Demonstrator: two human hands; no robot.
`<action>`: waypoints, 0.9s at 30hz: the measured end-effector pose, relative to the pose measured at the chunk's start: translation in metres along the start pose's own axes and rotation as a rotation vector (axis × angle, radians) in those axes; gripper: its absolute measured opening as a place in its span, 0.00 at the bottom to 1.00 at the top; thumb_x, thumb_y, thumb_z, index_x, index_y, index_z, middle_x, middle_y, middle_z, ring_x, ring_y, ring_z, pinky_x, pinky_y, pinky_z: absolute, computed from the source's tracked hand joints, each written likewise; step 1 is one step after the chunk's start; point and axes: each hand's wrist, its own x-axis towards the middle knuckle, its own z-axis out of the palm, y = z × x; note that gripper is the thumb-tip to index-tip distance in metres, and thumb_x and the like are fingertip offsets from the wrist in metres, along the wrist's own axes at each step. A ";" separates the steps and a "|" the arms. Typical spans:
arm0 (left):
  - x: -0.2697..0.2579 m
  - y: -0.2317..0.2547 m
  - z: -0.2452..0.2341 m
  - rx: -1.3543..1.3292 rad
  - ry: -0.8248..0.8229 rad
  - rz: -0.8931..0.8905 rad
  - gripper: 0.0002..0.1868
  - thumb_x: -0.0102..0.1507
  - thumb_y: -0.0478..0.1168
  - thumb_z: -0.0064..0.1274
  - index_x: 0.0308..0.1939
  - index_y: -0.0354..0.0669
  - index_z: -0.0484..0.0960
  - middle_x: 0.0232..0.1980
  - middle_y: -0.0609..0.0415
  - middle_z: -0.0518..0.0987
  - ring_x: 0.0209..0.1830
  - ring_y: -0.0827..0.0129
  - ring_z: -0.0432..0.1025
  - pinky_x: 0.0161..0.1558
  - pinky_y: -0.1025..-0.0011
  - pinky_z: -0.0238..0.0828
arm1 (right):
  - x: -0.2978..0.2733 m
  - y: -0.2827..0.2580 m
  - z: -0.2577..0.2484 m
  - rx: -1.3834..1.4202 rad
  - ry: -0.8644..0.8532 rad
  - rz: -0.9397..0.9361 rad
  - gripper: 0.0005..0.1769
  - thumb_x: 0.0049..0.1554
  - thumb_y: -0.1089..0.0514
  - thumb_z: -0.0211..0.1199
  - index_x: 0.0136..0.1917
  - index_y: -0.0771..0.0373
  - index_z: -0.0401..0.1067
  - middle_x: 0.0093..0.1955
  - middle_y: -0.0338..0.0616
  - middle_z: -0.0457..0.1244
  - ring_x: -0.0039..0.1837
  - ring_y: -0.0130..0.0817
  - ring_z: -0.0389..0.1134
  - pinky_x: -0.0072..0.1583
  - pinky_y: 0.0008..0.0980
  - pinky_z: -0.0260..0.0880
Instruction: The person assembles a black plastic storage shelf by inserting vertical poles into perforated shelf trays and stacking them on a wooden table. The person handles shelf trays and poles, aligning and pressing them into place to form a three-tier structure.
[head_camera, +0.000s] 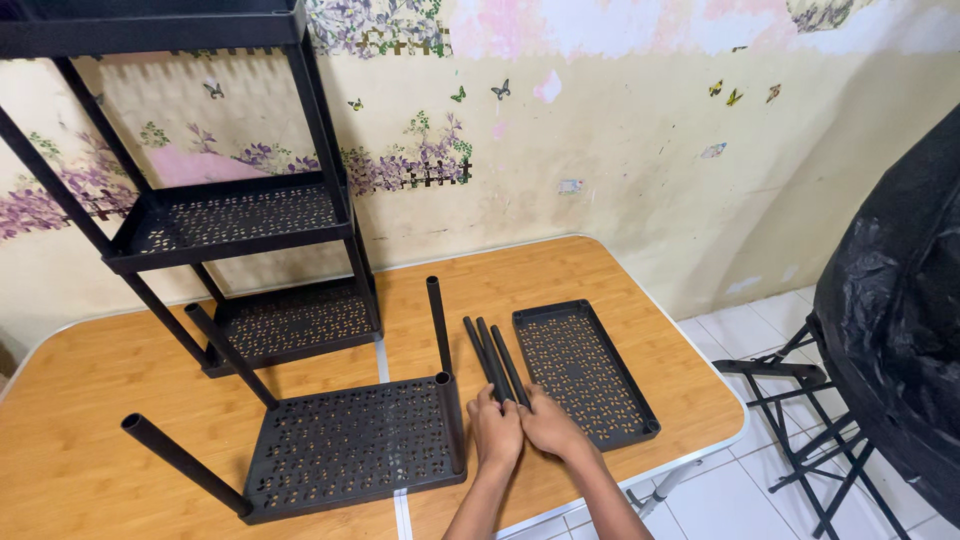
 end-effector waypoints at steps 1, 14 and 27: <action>-0.001 0.003 -0.002 0.022 -0.004 -0.003 0.28 0.64 0.42 0.52 0.68 0.38 0.69 0.53 0.44 0.70 0.51 0.54 0.72 0.58 0.60 0.69 | -0.004 -0.005 -0.002 -0.023 0.027 -0.014 0.28 0.60 0.58 0.55 0.71 0.71 0.61 0.66 0.68 0.64 0.71 0.54 0.66 0.70 0.42 0.65; -0.057 0.052 -0.043 0.308 -0.168 0.310 0.26 0.67 0.44 0.45 0.70 0.49 0.69 0.69 0.47 0.62 0.69 0.51 0.57 0.66 0.59 0.59 | -0.051 -0.003 -0.010 -0.390 0.305 -0.244 0.29 0.59 0.55 0.55 0.71 0.68 0.63 0.74 0.52 0.57 0.76 0.50 0.53 0.73 0.46 0.53; -0.057 0.043 -0.044 0.330 -0.233 0.464 0.29 0.69 0.49 0.40 0.74 0.48 0.66 0.79 0.50 0.61 0.82 0.53 0.44 0.73 0.52 0.39 | -0.059 0.003 -0.004 -0.471 0.418 -0.346 0.23 0.62 0.56 0.51 0.66 0.71 0.68 0.70 0.50 0.62 0.72 0.47 0.59 0.70 0.45 0.58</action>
